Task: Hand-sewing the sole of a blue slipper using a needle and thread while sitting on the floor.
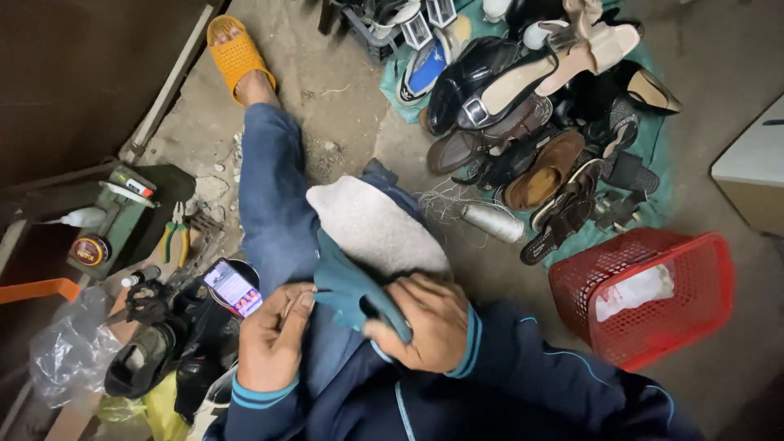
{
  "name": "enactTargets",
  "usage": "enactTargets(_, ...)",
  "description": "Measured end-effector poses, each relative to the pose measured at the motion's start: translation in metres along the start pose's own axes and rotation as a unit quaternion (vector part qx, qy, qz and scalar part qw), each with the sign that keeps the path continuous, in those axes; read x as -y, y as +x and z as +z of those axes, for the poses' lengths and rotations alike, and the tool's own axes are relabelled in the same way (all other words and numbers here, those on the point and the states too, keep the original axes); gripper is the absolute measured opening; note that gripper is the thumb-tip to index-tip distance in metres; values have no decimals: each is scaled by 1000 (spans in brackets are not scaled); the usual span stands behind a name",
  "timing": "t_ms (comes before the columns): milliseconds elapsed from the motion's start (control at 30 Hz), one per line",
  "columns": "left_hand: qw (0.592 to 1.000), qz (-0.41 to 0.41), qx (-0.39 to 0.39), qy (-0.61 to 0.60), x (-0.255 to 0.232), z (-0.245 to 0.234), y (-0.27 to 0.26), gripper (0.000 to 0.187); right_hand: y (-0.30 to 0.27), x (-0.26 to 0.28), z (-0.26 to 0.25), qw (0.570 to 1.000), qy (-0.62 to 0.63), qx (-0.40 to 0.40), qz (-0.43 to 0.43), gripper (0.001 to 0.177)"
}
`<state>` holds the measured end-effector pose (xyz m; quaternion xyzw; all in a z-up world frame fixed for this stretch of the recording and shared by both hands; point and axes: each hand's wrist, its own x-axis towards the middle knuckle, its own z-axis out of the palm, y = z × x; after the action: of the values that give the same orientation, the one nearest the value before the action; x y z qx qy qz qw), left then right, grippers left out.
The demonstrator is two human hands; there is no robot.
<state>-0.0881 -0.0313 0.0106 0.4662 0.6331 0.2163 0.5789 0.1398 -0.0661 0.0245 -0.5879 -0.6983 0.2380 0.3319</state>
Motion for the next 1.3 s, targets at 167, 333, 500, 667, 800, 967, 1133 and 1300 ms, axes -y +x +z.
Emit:
enactTargets(167, 998, -6, -13, -63, 24, 0, -4, 24, -17, -55, -25, 987, 119, 102, -33, 57)
enactTargets(333, 1000, 17, -7, -21, 25, 18, -4, 24, -39, -140, -72, 921, 81, -148, 352, 54)
enactTargets(500, 998, 21, 2, -60, 18, 27, 1, 27, -53, -117, -38, 993, -112, -32, -11, 17)
enactTargets(667, 999, 49, -14, -1, 3, 38, 0, 21, -9, -13, -11, 975, 180, 114, 69, 69)
enactTargets(800, 994, 92, -10, 52, -15, 36, -5, 17, -44, -51, -1, 889, 256, 57, 375, 19)
enactTargets(967, 955, 209, -74, 197, -36, 18, -9, 30, -34, -90, -14, 834, 445, -32, 324, 19)
enactTargets(1133, 961, 191, -51, 192, -55, 16, -20, 34, -47, -116, 6, 925, 329, -69, 177, 5)
enactTargets(1300, 960, 206, -10, 191, -60, 33, -17, 37, -80, -152, 22, 995, -22, -93, 16, 42)
